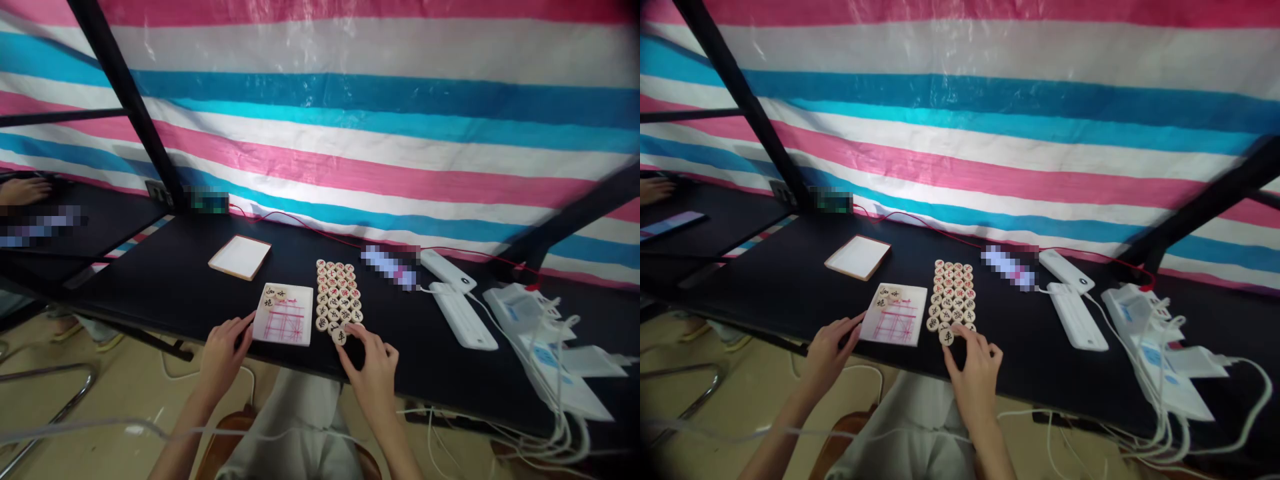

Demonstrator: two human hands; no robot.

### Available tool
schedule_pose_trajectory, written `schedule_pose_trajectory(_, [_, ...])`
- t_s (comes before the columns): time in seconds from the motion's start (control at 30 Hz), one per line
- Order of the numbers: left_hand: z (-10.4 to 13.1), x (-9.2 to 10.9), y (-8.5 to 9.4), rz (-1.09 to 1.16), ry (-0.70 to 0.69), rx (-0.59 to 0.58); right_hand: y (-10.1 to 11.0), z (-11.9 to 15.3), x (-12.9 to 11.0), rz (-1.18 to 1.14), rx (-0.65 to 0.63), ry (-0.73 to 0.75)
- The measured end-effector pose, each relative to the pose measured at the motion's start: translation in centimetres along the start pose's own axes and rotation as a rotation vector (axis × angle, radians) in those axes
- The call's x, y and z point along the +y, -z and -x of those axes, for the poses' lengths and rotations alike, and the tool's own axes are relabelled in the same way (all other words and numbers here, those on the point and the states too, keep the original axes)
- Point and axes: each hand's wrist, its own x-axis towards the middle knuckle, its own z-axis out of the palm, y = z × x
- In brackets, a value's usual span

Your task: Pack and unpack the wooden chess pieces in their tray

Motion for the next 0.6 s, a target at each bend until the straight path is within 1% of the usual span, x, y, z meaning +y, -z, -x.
schedule_pose_trajectory(0.07, [0.1,0.0,0.0,-0.006,0.003,-0.007,-0.1,0.7,-0.2,0.005,-0.011,-0.005])
schedule_pose_trajectory(0.13, [0.2,0.0,-0.1,-0.007,-0.010,-0.008,-0.1,0.7,-0.9,0.001,-0.011,0.005])
schedule_pose_trajectory(0.3, [0.7,0.0,-0.1,-0.016,-0.036,0.007,-0.2,0.1,-2.0,-0.024,-0.040,0.105])
schedule_pose_trajectory(0.47, [1.3,0.4,-0.4,-0.037,-0.066,0.062,-0.6,0.1,-1.7,-0.007,-0.079,0.173])
schedule_pose_trajectory(0.6, [1.3,0.6,-0.6,-0.029,-0.067,0.059,-1.1,0.5,-1.3,0.029,-0.051,0.167])
